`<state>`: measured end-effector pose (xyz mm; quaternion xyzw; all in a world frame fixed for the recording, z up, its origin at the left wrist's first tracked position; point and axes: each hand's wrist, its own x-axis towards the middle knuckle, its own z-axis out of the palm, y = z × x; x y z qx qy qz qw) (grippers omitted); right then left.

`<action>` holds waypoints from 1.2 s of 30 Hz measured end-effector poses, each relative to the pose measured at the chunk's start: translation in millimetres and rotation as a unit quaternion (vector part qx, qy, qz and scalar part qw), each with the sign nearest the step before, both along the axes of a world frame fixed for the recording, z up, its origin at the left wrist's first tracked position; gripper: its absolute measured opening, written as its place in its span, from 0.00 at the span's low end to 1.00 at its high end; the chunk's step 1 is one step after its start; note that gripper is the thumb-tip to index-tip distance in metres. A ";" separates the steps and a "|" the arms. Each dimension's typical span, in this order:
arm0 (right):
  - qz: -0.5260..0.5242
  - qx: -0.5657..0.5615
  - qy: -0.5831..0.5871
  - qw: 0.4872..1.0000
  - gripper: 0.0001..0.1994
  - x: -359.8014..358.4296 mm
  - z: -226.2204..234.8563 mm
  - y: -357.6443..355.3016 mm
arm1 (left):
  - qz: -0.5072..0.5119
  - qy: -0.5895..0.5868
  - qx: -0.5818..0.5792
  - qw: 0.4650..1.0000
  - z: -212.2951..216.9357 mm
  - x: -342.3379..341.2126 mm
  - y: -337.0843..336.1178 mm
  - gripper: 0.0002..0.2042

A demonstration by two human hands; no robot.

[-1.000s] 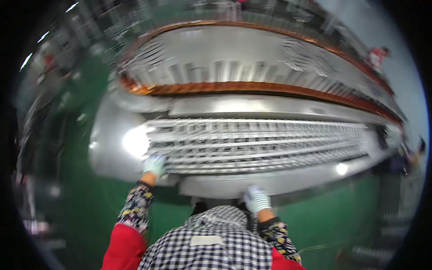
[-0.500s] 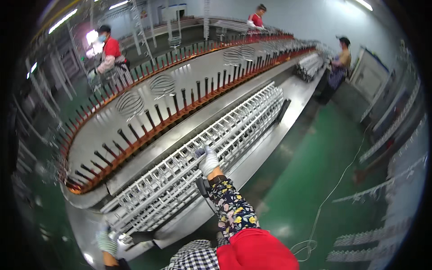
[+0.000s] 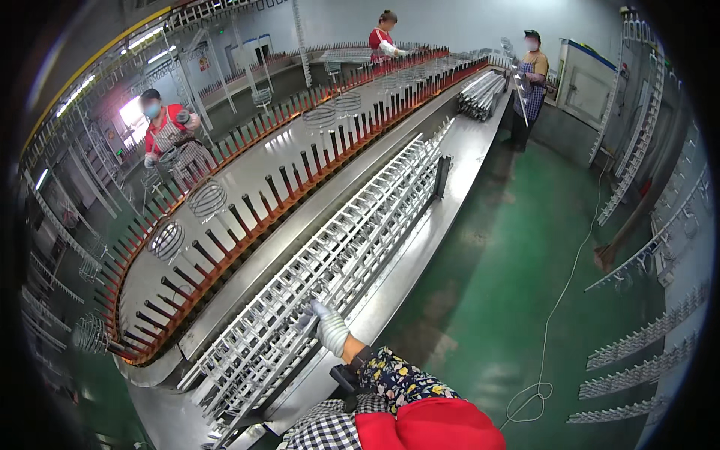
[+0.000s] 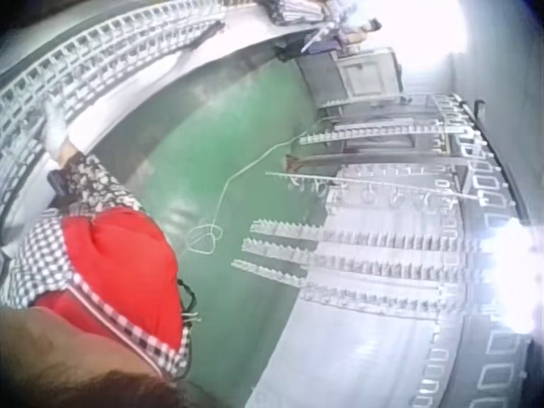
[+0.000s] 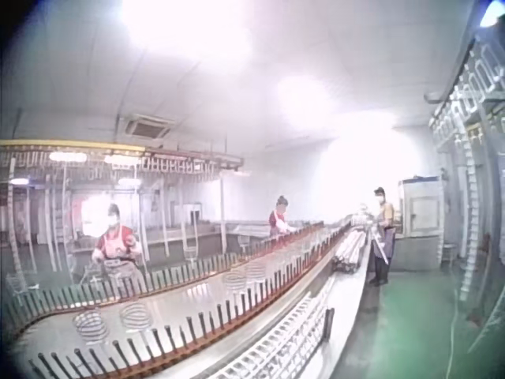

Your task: Manually picking up metal wire coils from a conveyor and hanging them onto vertical hooks on a moving assembly line.

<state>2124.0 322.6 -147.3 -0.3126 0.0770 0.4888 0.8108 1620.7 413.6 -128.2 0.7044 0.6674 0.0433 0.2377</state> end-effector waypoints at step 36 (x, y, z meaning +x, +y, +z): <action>0.099 -0.214 -0.133 0.963 0.18 -9.6 -61.6 33.9 | -0.091 0.040 0.195 0.976 6.5 13.8 23.0 0.26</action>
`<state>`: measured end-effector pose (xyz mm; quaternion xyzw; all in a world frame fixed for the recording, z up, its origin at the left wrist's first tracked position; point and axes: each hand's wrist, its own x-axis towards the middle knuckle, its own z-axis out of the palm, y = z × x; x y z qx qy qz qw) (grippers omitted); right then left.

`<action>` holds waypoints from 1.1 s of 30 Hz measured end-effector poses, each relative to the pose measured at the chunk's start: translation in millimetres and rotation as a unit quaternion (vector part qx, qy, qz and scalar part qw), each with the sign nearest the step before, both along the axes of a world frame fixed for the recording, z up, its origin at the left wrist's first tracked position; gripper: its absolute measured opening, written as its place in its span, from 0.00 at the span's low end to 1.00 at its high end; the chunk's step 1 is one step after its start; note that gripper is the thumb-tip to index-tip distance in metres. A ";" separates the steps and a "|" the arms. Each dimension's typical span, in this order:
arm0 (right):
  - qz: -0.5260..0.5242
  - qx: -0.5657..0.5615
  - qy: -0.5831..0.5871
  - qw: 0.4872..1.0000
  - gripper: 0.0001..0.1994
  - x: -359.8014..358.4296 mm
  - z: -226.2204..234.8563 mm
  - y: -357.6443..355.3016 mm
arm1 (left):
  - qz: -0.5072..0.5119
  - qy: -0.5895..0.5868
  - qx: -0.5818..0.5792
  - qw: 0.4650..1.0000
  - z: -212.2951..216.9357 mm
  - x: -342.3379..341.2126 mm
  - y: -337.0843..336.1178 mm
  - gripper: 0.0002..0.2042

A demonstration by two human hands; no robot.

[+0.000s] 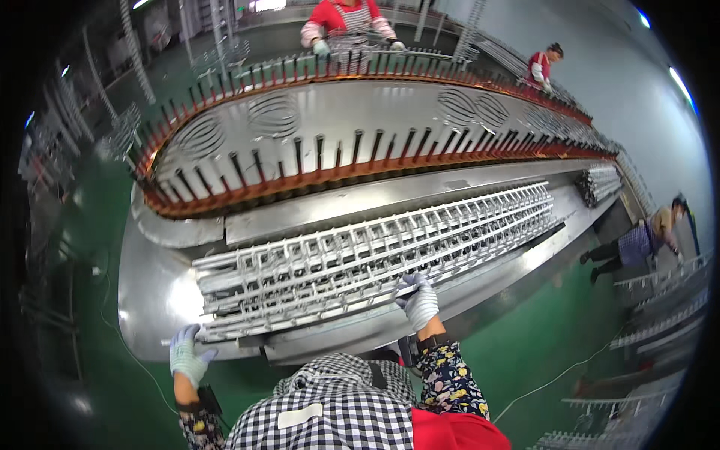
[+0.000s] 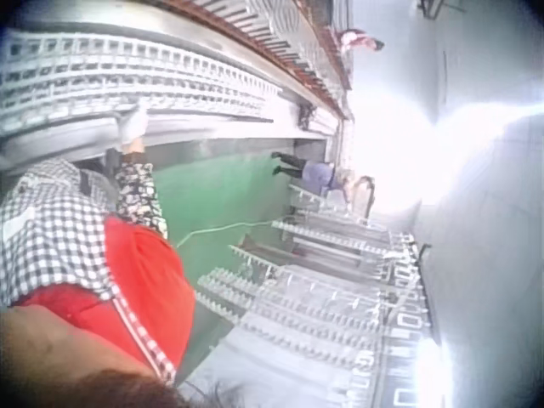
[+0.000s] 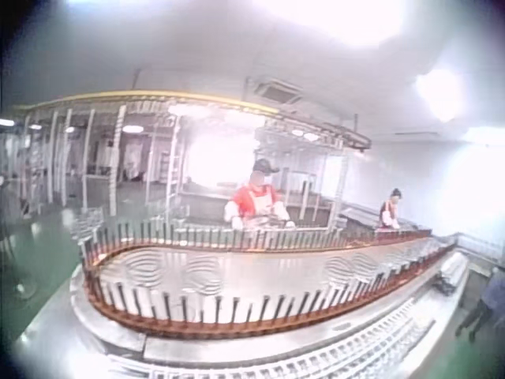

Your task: Manually picking up metal wire coils from a conveyor and hanging them onto vertical hooks on a moving assembly line.

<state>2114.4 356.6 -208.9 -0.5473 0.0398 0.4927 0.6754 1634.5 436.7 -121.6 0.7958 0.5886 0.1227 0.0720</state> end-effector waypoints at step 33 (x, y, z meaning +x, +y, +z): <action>0.086 -0.048 -0.739 0.666 0.07 399.0 54.4 -58.3 | -0.123 -0.270 -0.420 0.857 88.1 886.9 72.9 0.39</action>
